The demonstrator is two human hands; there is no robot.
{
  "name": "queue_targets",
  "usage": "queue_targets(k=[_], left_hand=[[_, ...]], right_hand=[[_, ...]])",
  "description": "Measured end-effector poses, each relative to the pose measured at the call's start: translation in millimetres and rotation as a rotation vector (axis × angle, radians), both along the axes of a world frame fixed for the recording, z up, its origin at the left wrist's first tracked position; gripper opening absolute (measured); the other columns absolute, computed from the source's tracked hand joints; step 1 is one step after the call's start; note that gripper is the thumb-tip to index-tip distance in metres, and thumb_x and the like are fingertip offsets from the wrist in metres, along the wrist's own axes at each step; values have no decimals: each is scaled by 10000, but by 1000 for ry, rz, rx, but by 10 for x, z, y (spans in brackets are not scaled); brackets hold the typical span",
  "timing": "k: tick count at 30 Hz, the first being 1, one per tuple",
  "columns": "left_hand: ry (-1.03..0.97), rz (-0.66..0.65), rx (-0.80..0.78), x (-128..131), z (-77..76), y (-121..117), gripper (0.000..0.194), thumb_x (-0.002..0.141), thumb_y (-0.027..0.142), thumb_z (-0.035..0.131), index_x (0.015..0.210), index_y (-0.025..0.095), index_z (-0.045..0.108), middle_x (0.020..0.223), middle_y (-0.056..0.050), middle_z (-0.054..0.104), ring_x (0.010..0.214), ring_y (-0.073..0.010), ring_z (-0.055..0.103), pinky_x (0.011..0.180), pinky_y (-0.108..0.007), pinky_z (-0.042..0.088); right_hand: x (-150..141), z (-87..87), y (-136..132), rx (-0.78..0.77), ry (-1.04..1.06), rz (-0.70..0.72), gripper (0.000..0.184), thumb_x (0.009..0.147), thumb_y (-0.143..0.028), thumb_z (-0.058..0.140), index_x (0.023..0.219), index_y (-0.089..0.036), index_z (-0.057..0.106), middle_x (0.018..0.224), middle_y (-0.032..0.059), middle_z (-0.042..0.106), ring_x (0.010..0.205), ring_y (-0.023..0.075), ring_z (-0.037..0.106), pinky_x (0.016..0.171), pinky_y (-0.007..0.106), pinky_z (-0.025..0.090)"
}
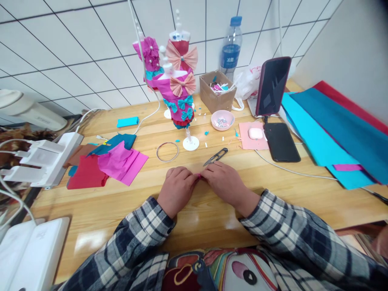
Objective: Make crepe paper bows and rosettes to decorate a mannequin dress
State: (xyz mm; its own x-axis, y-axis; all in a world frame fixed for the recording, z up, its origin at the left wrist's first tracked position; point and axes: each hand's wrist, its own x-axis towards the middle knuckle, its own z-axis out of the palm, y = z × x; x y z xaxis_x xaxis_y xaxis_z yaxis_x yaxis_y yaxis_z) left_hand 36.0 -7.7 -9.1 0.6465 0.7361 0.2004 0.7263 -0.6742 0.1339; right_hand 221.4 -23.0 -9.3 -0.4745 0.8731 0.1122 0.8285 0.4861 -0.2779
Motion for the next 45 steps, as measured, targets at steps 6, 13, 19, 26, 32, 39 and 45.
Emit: queue_targets(k=[6,13,19,26,32,39,45], left_hand=[[-53,-12,41,8,21,-15,179,905,246,527,854,206,694,888,-47,682,968,-215,550,850,-380,379],[-6,9,-1,-11,34,11,165,907,273,531,917,209,683,811,-32,688,864,-202,580,810,-385,371],[-16,26,-47,9,43,27,177,894,252,529,830,204,687,831,-54,676,899,-218,579,813,-399,378],[-122,12,-100,-40,46,3,102,815,188,587,879,221,659,1015,-39,703,1130,-253,534,965,-463,309],[-123,77,-61,-64,165,-45,236,815,239,608,1048,260,639,1094,-51,699,1161,-287,539,1006,-544,199],[-151,108,64,-53,191,-54,129,836,222,607,780,291,700,1058,4,712,1145,-279,555,999,-545,172],[-168,144,-25,-31,230,-50,154,811,179,602,779,284,710,903,7,711,1030,-257,593,962,-515,234]], right_hand=[[-15,-26,19,-18,26,11,175,927,-177,489,883,-179,658,883,58,614,887,189,505,805,299,383],[-9,-22,27,-25,34,-9,169,940,-205,476,970,-207,641,890,43,630,865,182,515,782,294,371],[-13,-17,87,3,24,31,187,917,-249,510,841,-188,669,850,57,624,884,203,480,799,331,339],[-49,77,-5,118,-29,52,100,871,-242,556,842,-190,635,874,58,597,925,226,449,800,380,293],[-63,148,-54,216,-85,94,126,915,-210,486,876,-176,601,875,51,580,883,214,449,771,379,295],[-89,177,-79,248,-92,80,150,925,-194,461,858,-175,594,860,55,580,849,209,455,771,382,310],[-127,147,-95,220,-60,106,129,915,-188,485,874,-177,607,872,56,600,875,221,484,771,391,333]])
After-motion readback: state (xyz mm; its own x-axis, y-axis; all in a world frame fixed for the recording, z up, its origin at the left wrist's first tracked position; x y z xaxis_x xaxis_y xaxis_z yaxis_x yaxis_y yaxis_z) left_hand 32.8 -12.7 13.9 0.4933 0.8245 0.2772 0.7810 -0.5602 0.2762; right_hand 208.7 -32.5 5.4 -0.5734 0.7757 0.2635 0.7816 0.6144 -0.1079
